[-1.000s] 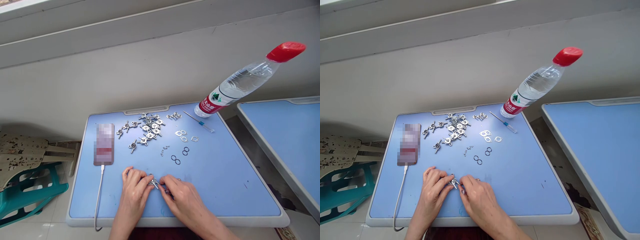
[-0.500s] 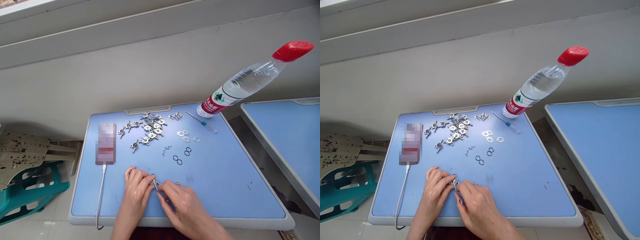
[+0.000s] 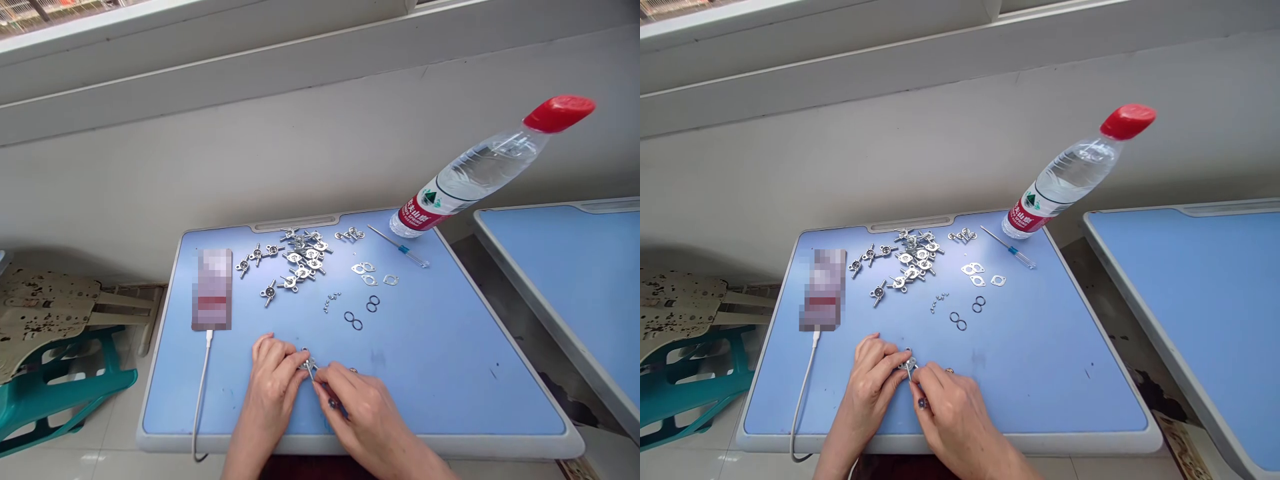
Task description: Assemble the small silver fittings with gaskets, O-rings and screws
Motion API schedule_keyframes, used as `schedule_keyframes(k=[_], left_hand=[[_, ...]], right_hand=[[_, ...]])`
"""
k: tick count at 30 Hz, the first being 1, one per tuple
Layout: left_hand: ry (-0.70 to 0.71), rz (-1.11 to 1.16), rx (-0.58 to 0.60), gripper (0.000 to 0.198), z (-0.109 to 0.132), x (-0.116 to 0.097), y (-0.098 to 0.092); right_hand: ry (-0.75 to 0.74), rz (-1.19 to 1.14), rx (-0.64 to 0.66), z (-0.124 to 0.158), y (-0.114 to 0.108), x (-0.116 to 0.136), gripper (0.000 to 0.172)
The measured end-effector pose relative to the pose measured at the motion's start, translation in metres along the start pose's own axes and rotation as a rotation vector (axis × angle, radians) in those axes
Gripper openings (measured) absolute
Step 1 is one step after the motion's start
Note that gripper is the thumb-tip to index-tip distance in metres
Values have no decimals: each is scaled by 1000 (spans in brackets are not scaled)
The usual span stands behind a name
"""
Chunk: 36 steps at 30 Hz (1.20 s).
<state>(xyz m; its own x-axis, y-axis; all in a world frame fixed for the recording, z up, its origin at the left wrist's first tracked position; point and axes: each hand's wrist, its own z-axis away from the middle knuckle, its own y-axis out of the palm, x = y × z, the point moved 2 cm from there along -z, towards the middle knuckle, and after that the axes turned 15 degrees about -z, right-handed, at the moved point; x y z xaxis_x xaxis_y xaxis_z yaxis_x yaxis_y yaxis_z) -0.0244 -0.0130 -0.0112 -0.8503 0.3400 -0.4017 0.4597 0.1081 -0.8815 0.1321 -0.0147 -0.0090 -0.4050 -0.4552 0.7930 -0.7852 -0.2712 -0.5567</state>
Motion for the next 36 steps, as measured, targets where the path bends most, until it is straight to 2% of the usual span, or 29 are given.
schedule_keyframes(k=[7, 16, 20, 25, 36], left_hand=[[2, 13, 55, 24, 1, 0, -1], [31, -16, -3, 22, -2, 0, -2], [12, -7, 9, 22, -1, 0, -2], [1, 18, 38, 22, 0, 0, -2], [-7, 24, 20, 21, 1, 0, -2]], right_hand=[[-3, 19, -17, 1, -1, -1, 24], [3, 203, -91, 4, 0, -11, 30], [19, 210, -93, 5, 4, -9, 32], [50, 212, -132, 5, 5, -8, 25], [63, 185, -105, 6, 7, -10, 29]])
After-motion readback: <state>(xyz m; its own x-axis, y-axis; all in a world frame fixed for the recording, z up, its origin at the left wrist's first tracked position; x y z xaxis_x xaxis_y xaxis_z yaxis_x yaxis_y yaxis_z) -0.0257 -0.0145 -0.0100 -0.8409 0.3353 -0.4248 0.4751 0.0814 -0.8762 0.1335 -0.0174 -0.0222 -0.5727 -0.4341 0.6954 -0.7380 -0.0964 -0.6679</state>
